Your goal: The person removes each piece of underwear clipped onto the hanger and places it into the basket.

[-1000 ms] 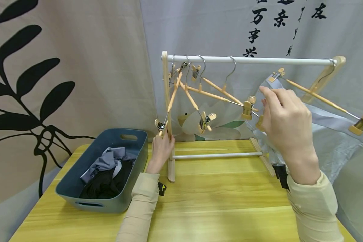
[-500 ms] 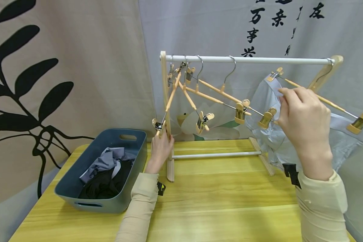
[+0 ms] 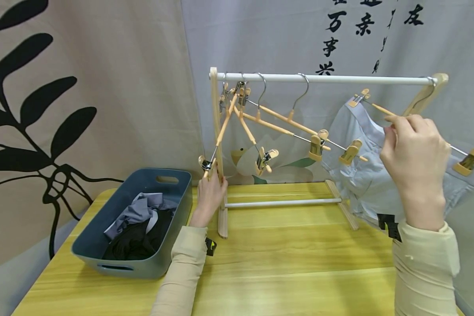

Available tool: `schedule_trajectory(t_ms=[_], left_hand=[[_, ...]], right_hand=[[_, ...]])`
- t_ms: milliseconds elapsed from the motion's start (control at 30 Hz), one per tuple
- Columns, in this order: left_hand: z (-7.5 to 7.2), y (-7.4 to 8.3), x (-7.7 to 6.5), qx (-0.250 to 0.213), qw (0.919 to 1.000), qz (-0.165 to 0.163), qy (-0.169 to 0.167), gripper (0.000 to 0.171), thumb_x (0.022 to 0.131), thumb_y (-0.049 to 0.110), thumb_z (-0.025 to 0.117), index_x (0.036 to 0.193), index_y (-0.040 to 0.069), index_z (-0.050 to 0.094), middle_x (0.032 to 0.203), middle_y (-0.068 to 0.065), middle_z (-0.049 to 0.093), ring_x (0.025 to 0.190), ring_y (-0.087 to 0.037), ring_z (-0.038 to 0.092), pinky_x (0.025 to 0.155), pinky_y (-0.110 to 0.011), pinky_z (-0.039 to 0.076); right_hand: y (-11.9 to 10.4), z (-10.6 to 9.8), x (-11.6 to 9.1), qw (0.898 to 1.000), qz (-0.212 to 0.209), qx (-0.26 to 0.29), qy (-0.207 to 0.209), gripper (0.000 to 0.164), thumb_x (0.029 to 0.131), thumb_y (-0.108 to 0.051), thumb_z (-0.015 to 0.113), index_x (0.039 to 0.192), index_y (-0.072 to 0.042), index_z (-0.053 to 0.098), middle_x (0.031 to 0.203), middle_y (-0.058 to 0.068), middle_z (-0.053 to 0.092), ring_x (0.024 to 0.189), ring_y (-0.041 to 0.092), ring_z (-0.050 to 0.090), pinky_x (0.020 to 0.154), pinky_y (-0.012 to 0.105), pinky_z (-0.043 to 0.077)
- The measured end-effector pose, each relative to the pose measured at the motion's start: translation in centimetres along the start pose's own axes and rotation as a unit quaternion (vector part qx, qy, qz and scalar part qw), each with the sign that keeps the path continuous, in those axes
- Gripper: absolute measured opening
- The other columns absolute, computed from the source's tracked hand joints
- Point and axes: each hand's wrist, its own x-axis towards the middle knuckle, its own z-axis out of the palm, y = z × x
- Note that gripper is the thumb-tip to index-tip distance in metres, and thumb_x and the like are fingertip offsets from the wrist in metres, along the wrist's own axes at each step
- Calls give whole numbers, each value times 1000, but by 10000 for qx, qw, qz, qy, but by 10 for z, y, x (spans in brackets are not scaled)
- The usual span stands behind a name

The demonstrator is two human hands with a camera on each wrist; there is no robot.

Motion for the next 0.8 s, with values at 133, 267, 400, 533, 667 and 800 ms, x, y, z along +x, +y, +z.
schedule_trajectory(t_ms=[133,267,400,533,667,800], left_hand=[[1,-1,0,-21,10000,-20,-36,57,87,18,56,138,-1,36,60,-11,54,45,-24,42,42,-31,33],[0,-1,0,-44,10000,-58,-62,57,88,18,55,138,0,35,61,-11,55,46,-24,44,43,-31,33],[0,-1,0,-47,10000,-12,-21,57,87,18,56,138,0,36,59,-11,54,45,-23,43,42,-30,33],[0,0,0,-24,10000,34,12,58,87,18,56,138,0,36,57,-11,53,44,-22,41,41,-30,32],[-1,0,0,0,10000,30,37,59,86,18,57,138,0,36,57,-11,52,44,-23,41,42,-32,33],[0,0,0,-8,10000,29,16,59,86,18,57,138,-1,36,56,-10,51,43,-21,39,40,-30,31]], right_hand=[[9,2,0,9995,297,-85,-75,24,86,-9,51,101,3,65,96,27,61,84,47,49,68,61,36],[17,6,1,9978,625,-173,-164,26,85,-9,53,104,4,64,100,29,58,92,49,47,76,60,34],[27,9,3,9948,935,-298,-271,30,84,-9,53,109,5,61,104,31,56,99,50,45,82,59,33],[37,11,6,9875,1350,-483,-655,36,85,-9,52,117,6,56,114,33,51,109,51,40,87,60,30],[46,12,6,9738,1745,-712,-1276,44,86,-12,49,125,8,46,124,36,44,114,54,35,90,62,26],[54,14,6,9596,1983,-872,-1795,49,88,-15,46,129,10,38,126,38,39,112,58,33,88,63,25]])
